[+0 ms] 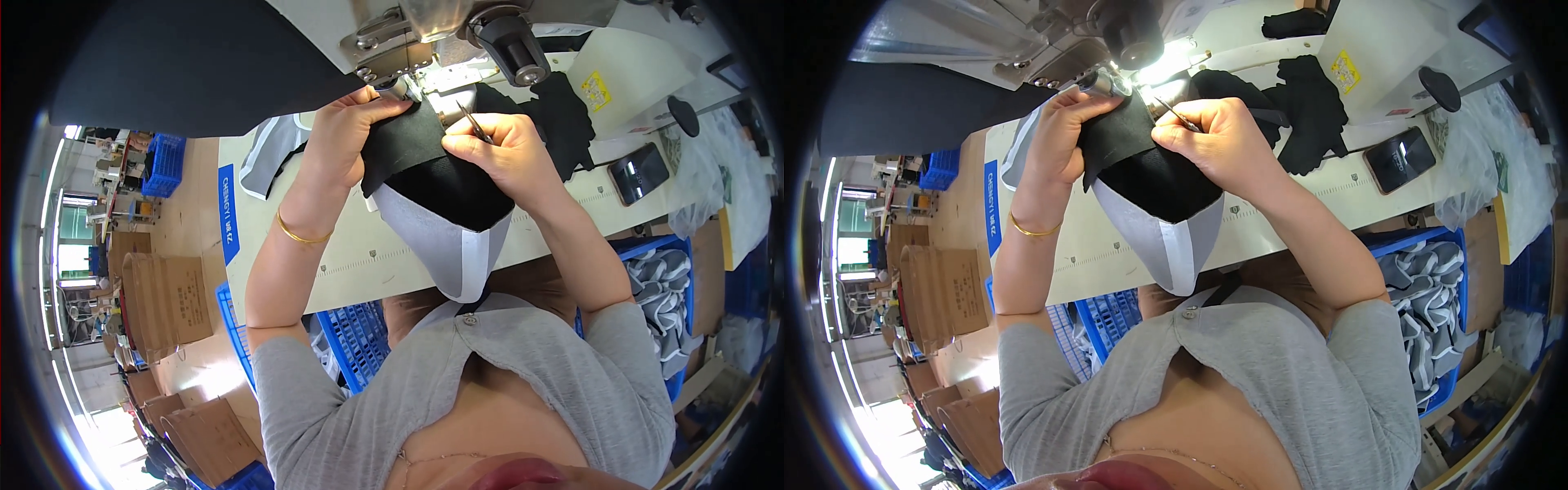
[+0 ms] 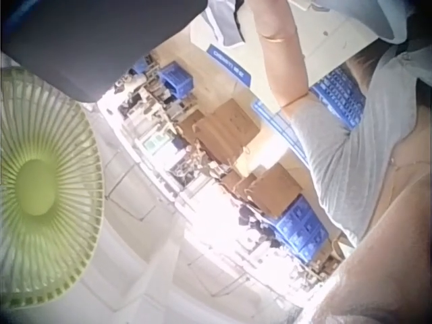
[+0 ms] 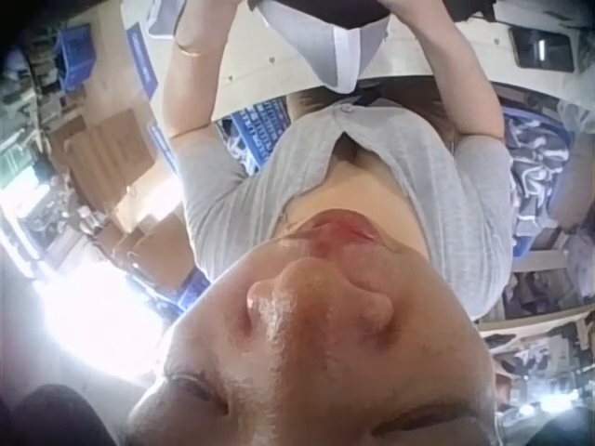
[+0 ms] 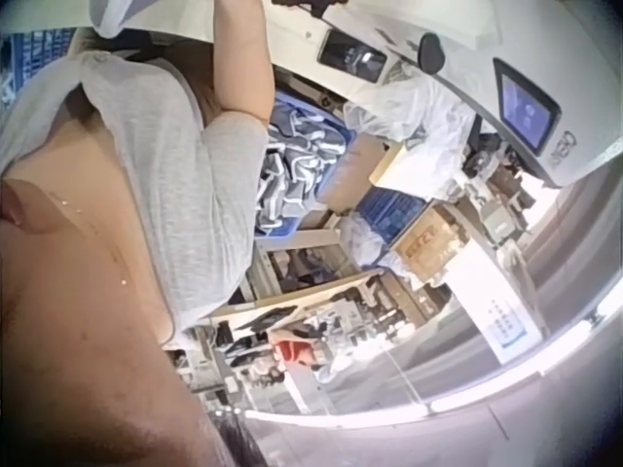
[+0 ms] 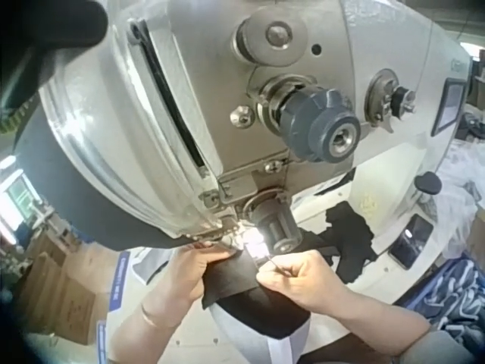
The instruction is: Use a sewing machine to stitch together the black and grey components of a shoe upper.
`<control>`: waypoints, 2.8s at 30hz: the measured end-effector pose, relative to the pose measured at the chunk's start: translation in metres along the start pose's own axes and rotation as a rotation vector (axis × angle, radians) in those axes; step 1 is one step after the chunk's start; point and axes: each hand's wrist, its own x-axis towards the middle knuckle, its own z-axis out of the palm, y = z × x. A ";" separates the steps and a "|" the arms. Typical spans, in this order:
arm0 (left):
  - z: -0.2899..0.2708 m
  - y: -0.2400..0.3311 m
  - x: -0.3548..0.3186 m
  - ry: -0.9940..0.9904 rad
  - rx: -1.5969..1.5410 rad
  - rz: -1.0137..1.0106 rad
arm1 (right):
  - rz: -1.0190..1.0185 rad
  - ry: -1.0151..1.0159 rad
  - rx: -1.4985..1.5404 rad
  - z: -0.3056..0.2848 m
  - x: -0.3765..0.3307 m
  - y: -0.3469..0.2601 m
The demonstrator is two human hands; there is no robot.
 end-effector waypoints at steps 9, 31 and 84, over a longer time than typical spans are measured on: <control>0.000 0.000 0.000 0.103 0.019 -0.034 | -0.027 0.014 -0.059 0.000 -0.003 -0.004; 0.011 -0.026 -0.059 -0.014 1.423 1.375 | 0.019 0.000 0.238 0.013 -0.017 0.005; 0.003 -0.027 -0.043 0.308 1.239 1.207 | 0.011 0.111 0.330 0.014 -0.006 0.000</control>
